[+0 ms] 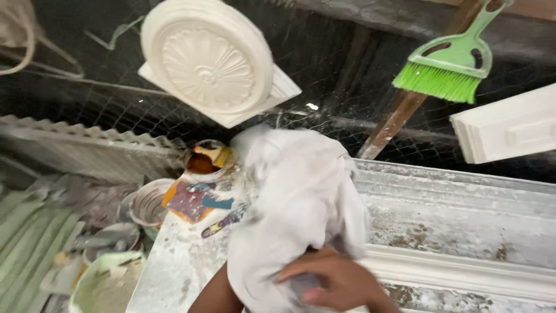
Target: The person rinses a sponge at a water tap, then uses a small hand scraper to remove dried plaster residue from decorative cornice moldings laid on a work table, running the scraper along the profiles and brushing debris away by hand.
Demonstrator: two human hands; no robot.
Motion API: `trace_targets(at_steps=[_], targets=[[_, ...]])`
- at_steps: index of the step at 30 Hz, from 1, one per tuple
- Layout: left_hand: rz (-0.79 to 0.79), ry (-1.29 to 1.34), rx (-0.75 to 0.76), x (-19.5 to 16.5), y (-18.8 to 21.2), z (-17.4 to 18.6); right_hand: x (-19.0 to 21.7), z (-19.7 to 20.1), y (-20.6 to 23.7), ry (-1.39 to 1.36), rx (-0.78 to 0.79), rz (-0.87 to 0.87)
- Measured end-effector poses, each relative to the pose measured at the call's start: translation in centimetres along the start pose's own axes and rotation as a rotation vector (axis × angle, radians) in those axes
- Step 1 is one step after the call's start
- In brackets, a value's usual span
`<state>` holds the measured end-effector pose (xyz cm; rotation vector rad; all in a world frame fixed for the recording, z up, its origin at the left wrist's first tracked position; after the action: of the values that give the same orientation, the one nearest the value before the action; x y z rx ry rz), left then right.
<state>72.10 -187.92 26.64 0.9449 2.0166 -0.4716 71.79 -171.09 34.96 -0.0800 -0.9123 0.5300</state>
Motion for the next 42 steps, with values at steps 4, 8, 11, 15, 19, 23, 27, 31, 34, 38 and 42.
trace_targets(at_steps=[4, 8, 11, 15, 19, 23, 27, 31, 34, 38, 42], targets=[[0.014, 0.011, -0.013, -2.5, 5.0, -1.2, -2.9, 1.6, 5.0, -0.354, -0.373, -0.222], [0.085, -0.011, -0.012, -2.6, 16.6, 0.5, -1.7, -1.2, 3.2, -0.351, -0.535, -0.207], [0.11, -0.021, 0.006, -2.5, 23.6, 4.0, 2.9, -10.6, -2.4, -0.45, -0.323, -0.165], [0.134, -0.035, -0.04, -5.2, 37.1, 14.2, 10.9, -28.0, -11.2, -0.608, -0.016, -0.211], [0.154, -0.035, -0.13, -8.8, 50.7, 23.5, 18.5, -40.3, -15.5, -0.646, 0.235, -0.248], [0.135, -0.035, -0.216, -11.2, 60.5, 28.6, 23.8, -45.5, -15.3, -0.515, 0.341, -0.065], [0.151, -0.037, -0.244, -11.7, 66.9, 30.4, 23.1, -49.5, -13.7, -0.417, 0.584, -0.427], [0.212, -0.047, -0.119, -9.2, 67.5, 26.6, 25.0, -50.5, -12.6, -0.355, 0.584, -0.455], [0.263, -0.075, 0.05, -5.7, 65.6, 19.9, 27.6, -51.5, -10.8, -0.441, 0.56, -0.461], [0.305, -0.102, 0.18, -3.1, 64.2, 14.0, 29.5, -52.1, -7.6, -0.498, 0.502, -0.522], [0.339, -0.124, 0.224, -3.0, 64.9, 12.0, 29.5, -51.6, -4.7, -0.507, 0.385, -0.581]])
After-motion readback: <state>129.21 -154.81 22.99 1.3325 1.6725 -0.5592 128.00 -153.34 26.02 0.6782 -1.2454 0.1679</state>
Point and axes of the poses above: each hand's wrist, its own y-axis away from the middle knuckle, its own z-axis out of the back of the hand, x = y × z, the point moved 7 cm from there along -y, towards the middle knuckle
